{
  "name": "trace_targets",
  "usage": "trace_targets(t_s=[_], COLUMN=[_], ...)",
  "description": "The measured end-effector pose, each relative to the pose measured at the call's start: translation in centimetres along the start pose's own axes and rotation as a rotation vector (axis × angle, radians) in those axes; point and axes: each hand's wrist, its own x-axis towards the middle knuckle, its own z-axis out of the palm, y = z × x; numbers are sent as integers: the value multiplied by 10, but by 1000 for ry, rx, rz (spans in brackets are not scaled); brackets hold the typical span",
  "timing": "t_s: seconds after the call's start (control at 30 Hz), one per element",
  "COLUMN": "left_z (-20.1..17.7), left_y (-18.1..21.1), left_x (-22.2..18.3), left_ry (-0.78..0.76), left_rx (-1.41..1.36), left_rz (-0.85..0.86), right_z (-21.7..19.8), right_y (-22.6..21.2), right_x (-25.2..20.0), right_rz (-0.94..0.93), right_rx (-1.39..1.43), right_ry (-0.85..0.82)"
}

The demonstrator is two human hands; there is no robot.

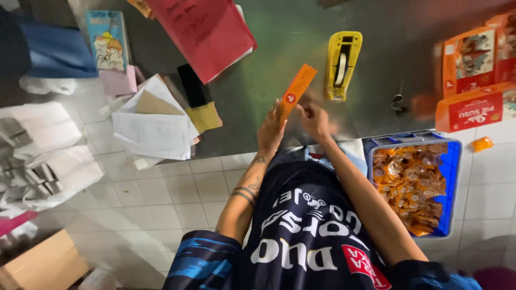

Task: The person packs individually wrapped pastries from a blue crate into cardboard boxes, closes the boxes, and then uses a tape dispenser to seal the boxes at a stainless steel table.

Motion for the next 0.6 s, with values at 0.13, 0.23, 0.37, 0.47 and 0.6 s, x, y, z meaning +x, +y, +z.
trace_targets(t_s=[0.13, 0.23, 0.37, 0.47, 0.6], left_z=[-13, -9, -36, -70, -121], left_y=[6, 0, 3, 18, 39], left_x=[2, 9, 16, 18, 31], left_ry=[-82, -209, -299, -177, 409], left_rx=[-42, -102, -266, -269, -275], left_rz=[-50, -105, -66, -66, -88], right_z=[24, 12, 11, -17, -75], right_y=[-8, -20, 17, 16, -24], right_x=[21, 18, 20, -3, -21], right_rz=[-74, 93, 36, -66, -169], right_rx=[114, 395, 168, -54, -6], right_ry=[-56, -216, -167, -72, 593])
